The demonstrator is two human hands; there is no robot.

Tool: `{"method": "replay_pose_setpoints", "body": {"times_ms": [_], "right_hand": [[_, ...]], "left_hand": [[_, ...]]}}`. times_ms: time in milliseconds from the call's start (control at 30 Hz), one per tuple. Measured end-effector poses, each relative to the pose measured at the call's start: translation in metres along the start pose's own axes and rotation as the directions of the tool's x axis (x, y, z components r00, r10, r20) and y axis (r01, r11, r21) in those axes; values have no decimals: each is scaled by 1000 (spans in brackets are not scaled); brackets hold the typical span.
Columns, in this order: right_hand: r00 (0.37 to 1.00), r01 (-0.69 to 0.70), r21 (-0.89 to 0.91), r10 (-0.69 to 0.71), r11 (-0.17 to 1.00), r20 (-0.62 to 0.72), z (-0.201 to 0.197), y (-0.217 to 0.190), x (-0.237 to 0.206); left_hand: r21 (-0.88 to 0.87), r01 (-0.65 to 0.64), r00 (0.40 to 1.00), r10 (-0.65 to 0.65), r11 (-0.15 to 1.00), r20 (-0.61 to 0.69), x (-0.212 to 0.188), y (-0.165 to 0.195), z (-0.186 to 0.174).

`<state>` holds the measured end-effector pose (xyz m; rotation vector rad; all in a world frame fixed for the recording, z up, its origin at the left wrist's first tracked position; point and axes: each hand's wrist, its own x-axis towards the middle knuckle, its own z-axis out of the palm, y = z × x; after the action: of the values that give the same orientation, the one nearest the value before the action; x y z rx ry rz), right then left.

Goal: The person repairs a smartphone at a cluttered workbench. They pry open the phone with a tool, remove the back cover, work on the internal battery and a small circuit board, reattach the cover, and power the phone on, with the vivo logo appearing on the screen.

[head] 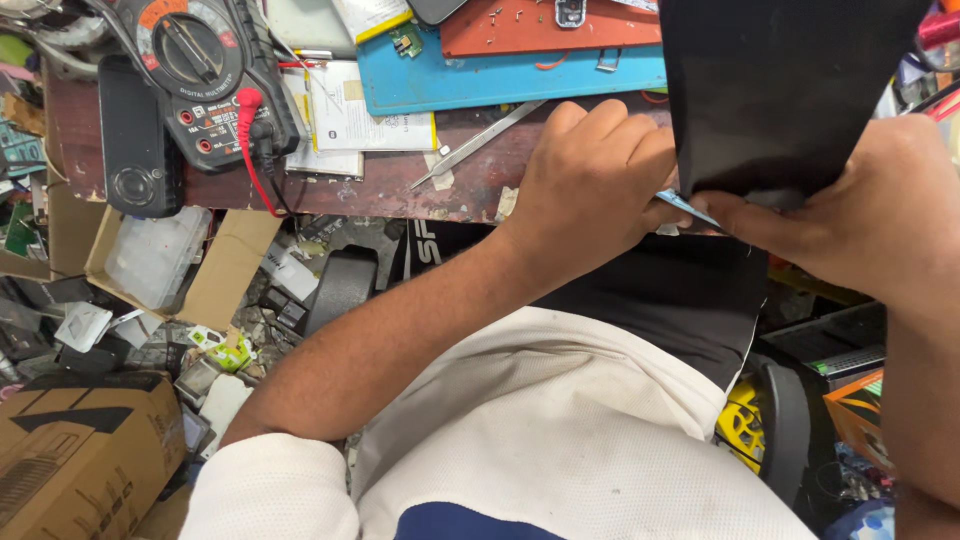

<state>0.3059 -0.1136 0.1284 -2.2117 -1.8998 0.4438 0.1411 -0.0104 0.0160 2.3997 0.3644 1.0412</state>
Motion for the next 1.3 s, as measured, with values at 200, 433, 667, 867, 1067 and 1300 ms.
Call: {"method": "replay_pose_setpoints", "body": {"times_ms": [200, 433, 667, 867, 1067, 1300], "right_hand": [[996, 89, 120, -90, 989, 8, -3, 11, 1], [998, -38, 79, 34, 996, 55, -2, 24, -21], [998, -53, 128, 50, 990, 29, -1, 31, -42], [999, -6, 242, -5, 970, 46, 3, 37, -52], [970, -203, 125, 181, 971, 164, 6, 46, -63], [999, 33, 319, -42, 947, 22, 9, 52, -73]], "left_hand": [[-48, 11, 1000, -11, 999, -2, -1, 5, -2], [-48, 8, 1000, -8, 999, 10, -3, 7, 0], [-63, -15, 999, 17, 998, 31, -8, 13, 0], [-76, -25, 998, 29, 997, 51, -10, 18, 1], [-53, -34, 995, 39, 998, 95, -12, 23, 5], [-31, -56, 994, 59, 998, 90, -12, 19, 0]]}}
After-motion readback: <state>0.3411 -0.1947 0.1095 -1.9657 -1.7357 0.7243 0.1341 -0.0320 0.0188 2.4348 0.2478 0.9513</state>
